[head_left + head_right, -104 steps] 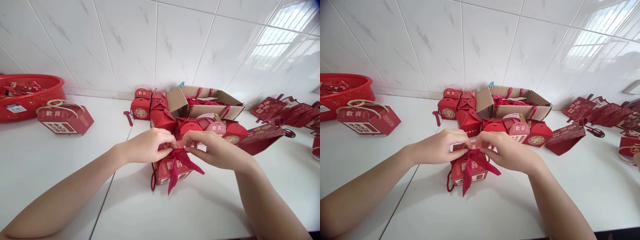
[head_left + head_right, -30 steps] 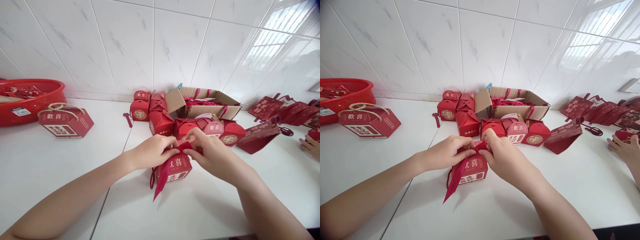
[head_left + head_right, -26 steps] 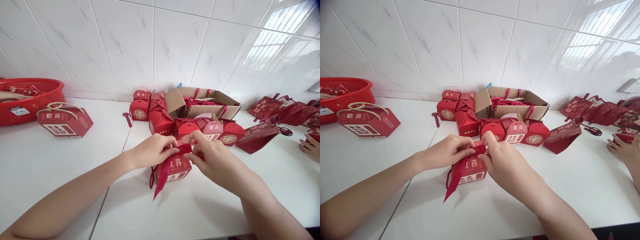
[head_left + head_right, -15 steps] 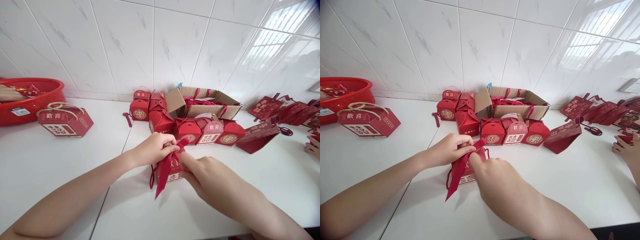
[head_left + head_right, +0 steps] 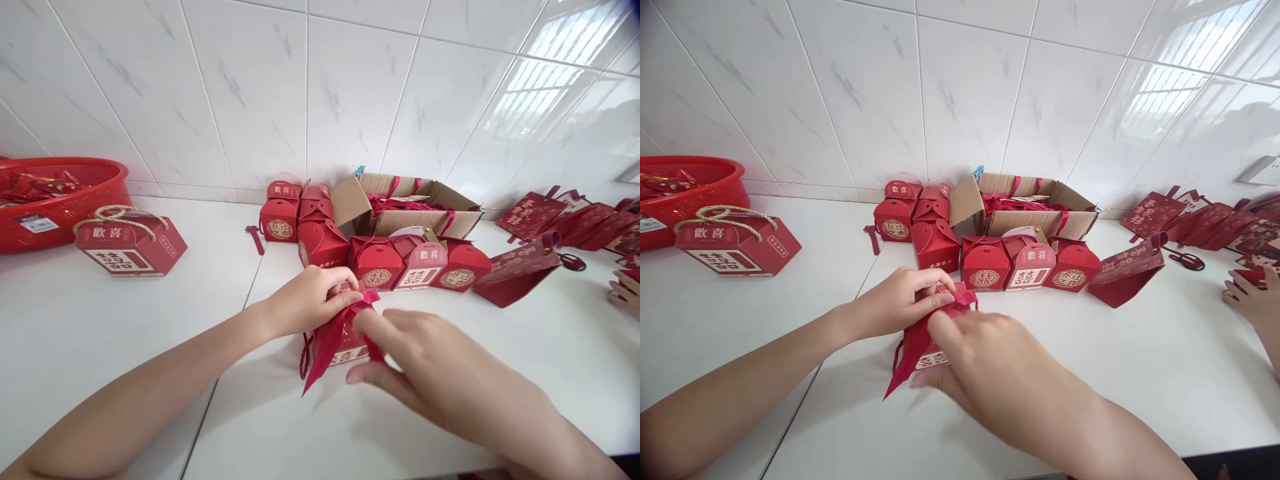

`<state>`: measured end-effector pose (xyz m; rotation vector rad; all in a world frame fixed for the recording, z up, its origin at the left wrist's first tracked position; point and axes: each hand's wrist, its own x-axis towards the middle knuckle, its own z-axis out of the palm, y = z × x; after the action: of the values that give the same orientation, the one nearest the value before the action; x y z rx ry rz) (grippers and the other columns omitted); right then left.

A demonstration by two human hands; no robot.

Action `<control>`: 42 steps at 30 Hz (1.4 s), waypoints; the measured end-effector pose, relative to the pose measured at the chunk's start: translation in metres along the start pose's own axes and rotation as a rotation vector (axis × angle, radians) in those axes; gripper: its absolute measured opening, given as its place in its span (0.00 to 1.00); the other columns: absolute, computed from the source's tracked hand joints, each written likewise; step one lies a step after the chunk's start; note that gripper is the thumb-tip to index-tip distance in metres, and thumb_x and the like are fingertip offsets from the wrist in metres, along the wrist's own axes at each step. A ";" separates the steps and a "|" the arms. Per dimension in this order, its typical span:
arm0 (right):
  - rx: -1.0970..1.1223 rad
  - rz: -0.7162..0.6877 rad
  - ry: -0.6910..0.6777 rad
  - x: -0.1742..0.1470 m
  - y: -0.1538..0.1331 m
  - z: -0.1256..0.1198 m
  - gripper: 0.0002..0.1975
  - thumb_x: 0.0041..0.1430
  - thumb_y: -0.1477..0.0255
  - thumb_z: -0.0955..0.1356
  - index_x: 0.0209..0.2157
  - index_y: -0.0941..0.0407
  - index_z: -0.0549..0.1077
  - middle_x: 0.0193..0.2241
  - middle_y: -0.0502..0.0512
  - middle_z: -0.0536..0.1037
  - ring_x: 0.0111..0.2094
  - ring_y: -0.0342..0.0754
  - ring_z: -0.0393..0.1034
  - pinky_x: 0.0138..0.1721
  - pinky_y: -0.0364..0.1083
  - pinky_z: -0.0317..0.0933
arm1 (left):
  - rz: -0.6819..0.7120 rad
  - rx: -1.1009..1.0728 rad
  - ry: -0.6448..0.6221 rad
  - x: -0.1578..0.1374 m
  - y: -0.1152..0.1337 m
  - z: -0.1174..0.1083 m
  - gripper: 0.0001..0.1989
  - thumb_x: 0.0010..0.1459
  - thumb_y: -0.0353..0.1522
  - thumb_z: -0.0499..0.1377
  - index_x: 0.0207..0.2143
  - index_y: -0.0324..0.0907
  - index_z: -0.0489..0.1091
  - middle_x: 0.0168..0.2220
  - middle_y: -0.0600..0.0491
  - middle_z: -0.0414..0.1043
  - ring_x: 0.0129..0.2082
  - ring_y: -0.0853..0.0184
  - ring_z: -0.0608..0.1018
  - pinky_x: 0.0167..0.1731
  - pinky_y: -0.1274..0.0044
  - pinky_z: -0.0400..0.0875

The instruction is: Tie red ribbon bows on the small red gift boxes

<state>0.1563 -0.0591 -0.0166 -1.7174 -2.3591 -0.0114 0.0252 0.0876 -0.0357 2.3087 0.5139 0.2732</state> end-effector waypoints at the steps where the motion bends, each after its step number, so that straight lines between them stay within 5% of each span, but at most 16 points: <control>1: 0.037 0.021 0.056 0.000 0.005 -0.004 0.09 0.64 0.65 0.63 0.35 0.57 0.65 0.27 0.52 0.71 0.26 0.46 0.65 0.24 0.44 0.55 | 0.004 -0.006 -0.006 -0.001 0.002 -0.002 0.15 0.63 0.43 0.49 0.37 0.43 0.68 0.19 0.60 0.62 0.19 0.74 0.63 0.20 0.80 0.56; 5: 0.115 0.045 0.111 0.009 0.029 -0.012 0.09 0.67 0.70 0.57 0.40 0.56 0.66 0.39 0.57 0.72 0.38 0.47 0.67 0.35 0.46 0.60 | -0.022 -0.009 -0.038 -0.007 0.007 -0.014 0.16 0.64 0.43 0.45 0.36 0.44 0.66 0.25 0.57 0.67 0.24 0.72 0.68 0.23 0.80 0.61; 11: 0.093 0.127 -0.077 0.017 0.045 -0.004 0.06 0.62 0.77 0.61 0.40 0.55 0.65 0.36 0.52 0.71 0.31 0.44 0.66 0.28 0.43 0.58 | -0.036 0.070 -0.171 -0.014 0.006 -0.031 0.06 0.58 0.33 0.54 0.39 0.46 0.63 0.37 0.56 0.72 0.34 0.68 0.73 0.31 0.77 0.66; 17: 0.106 0.139 -0.081 0.012 0.044 -0.006 0.05 0.62 0.74 0.61 0.39 0.55 0.66 0.34 0.53 0.72 0.30 0.44 0.67 0.28 0.42 0.58 | 0.097 0.132 -0.197 -0.014 0.000 -0.033 0.07 0.58 0.29 0.52 0.38 0.46 0.66 0.40 0.55 0.68 0.36 0.70 0.72 0.35 0.77 0.66; 24: 0.179 0.139 -0.167 0.019 0.051 -0.003 0.06 0.63 0.71 0.61 0.40 0.54 0.67 0.33 0.52 0.72 0.30 0.44 0.66 0.27 0.43 0.57 | 0.124 0.219 -0.159 -0.011 -0.002 -0.032 0.07 0.60 0.29 0.52 0.35 0.45 0.70 0.37 0.55 0.69 0.35 0.71 0.72 0.34 0.79 0.65; 42: 0.104 0.059 -0.086 0.022 0.047 0.001 0.19 0.56 0.86 0.59 0.33 0.54 0.77 0.34 0.53 0.68 0.28 0.39 0.62 0.26 0.40 0.51 | 0.124 0.285 -0.139 -0.010 -0.002 -0.031 0.10 0.61 0.29 0.50 0.34 0.43 0.71 0.35 0.54 0.68 0.31 0.70 0.71 0.30 0.78 0.64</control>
<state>0.1938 -0.0236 -0.0196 -1.7695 -2.3225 0.1952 0.0048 0.1042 -0.0158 2.6195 0.3583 0.1023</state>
